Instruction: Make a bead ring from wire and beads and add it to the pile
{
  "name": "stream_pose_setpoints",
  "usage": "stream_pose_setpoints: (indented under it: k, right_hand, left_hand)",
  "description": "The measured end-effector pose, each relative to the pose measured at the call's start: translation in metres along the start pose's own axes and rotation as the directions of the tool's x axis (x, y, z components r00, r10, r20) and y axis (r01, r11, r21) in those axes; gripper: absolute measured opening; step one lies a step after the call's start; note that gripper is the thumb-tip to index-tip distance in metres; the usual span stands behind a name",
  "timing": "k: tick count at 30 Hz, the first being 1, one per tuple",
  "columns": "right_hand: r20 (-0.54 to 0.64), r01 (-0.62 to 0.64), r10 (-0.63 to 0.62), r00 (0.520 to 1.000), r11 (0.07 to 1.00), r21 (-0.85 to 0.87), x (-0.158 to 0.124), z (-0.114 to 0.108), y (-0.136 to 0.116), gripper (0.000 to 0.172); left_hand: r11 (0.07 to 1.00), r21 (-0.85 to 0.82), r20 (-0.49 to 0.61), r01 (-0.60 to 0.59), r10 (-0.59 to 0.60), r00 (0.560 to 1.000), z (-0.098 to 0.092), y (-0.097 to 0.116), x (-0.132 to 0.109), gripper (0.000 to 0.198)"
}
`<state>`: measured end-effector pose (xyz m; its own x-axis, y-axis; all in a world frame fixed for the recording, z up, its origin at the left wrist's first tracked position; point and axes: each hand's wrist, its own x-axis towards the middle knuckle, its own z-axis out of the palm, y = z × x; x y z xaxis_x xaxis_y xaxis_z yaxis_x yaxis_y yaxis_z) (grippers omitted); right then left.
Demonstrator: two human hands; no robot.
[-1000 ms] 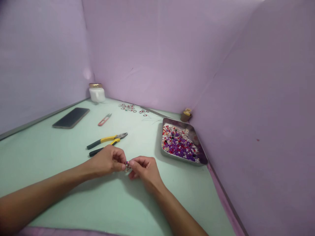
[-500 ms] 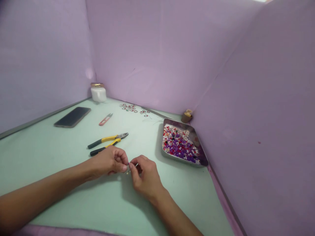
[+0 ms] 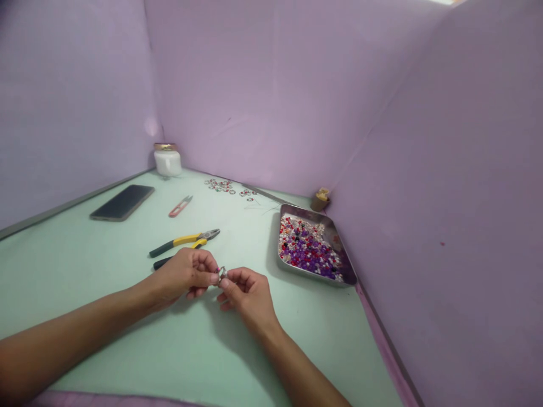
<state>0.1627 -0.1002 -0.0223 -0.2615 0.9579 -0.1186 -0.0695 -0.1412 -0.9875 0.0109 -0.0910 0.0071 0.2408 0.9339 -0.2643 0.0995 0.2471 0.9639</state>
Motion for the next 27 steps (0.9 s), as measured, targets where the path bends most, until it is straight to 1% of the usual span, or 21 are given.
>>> stream_pose_setpoints:
  k: [3,7,11,16,18,22,24,27]
  right_hand:
    - [-0.030,0.021,-0.023,0.999,0.998,-0.066,0.000,0.000,-0.003,0.025]
    - [-0.014,0.079,-0.082,0.997,0.986,-0.147,-0.001,-0.003,-0.007,0.021]
    - [0.038,0.033,-0.028,0.999,0.991,-0.134,-0.002,-0.004,-0.011,0.023]
    - [0.051,0.006,0.003,0.999,0.984,-0.180,-0.003,-0.003,-0.014,0.017]
    - [0.074,0.008,0.007,0.997,0.980,-0.200,-0.003,-0.004,-0.013,0.014]
    - [0.151,-0.027,0.061,0.987,0.976,-0.217,-0.002,-0.006,-0.013,0.014]
    - [0.163,-0.048,0.082,0.983,0.978,-0.205,-0.002,-0.007,-0.014,0.015]
    - [0.137,-0.056,0.072,0.988,0.991,-0.118,-0.002,-0.007,-0.013,0.019]
  left_hand:
    - [0.999,0.035,0.012,-0.023,0.023,1.000,0.001,0.001,-0.001,0.010]
    - [0.993,0.081,0.069,-0.080,0.075,0.995,-0.002,0.003,-0.002,0.010]
    - [0.995,0.047,0.113,-0.083,0.077,0.991,-0.006,0.001,-0.001,0.010]
    - [0.971,0.218,0.100,-0.101,0.080,0.992,-0.005,0.005,-0.004,0.007]
    - [0.965,0.233,0.102,-0.117,0.096,0.990,-0.004,0.006,-0.005,0.007]
    - [0.967,0.220,0.158,-0.129,0.095,0.983,-0.005,0.006,-0.005,0.009]
    - [0.967,0.224,0.173,-0.122,0.084,0.981,-0.006,0.005,-0.004,0.009]
    - [0.975,0.206,0.170,-0.086,0.051,0.984,-0.007,0.003,-0.004,0.006]
